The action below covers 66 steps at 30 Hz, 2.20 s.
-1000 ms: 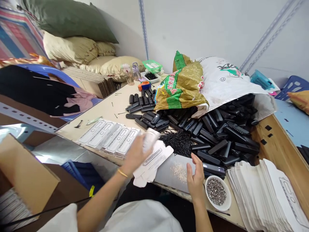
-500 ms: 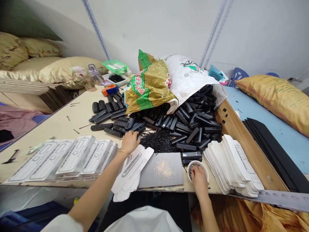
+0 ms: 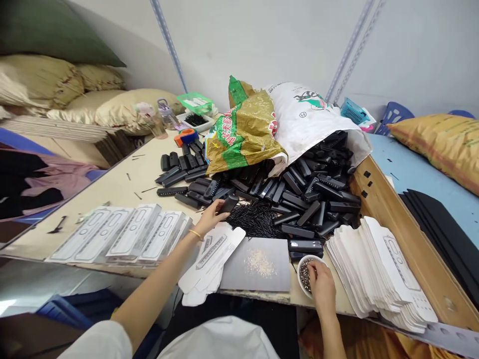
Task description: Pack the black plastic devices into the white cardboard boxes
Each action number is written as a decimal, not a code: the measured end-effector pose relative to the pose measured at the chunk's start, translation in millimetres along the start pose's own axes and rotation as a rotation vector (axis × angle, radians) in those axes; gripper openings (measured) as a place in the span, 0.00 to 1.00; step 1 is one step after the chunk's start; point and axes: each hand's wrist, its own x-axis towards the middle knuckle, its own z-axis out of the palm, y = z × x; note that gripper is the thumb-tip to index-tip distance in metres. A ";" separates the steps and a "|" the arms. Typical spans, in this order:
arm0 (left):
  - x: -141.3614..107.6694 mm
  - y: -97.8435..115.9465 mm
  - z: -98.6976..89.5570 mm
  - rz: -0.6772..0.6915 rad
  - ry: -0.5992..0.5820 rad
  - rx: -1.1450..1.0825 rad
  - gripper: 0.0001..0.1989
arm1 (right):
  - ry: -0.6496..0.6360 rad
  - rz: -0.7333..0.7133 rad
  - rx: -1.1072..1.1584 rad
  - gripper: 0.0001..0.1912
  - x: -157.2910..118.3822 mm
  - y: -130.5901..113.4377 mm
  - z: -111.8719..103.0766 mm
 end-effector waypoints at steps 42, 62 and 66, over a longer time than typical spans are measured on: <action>-113.4 64.1 51.3 -0.663 0.152 -1.661 0.05 | 0.053 -0.062 0.746 0.05 -52.6 -132.0 87.4; -134.5 83.0 42.4 -0.020 -0.101 -1.206 0.19 | 0.076 0.096 0.660 0.11 -55.2 -102.0 56.9; -119.0 70.3 84.6 0.013 -0.245 -0.717 0.16 | 0.195 0.129 0.611 0.13 -45.8 -91.7 35.1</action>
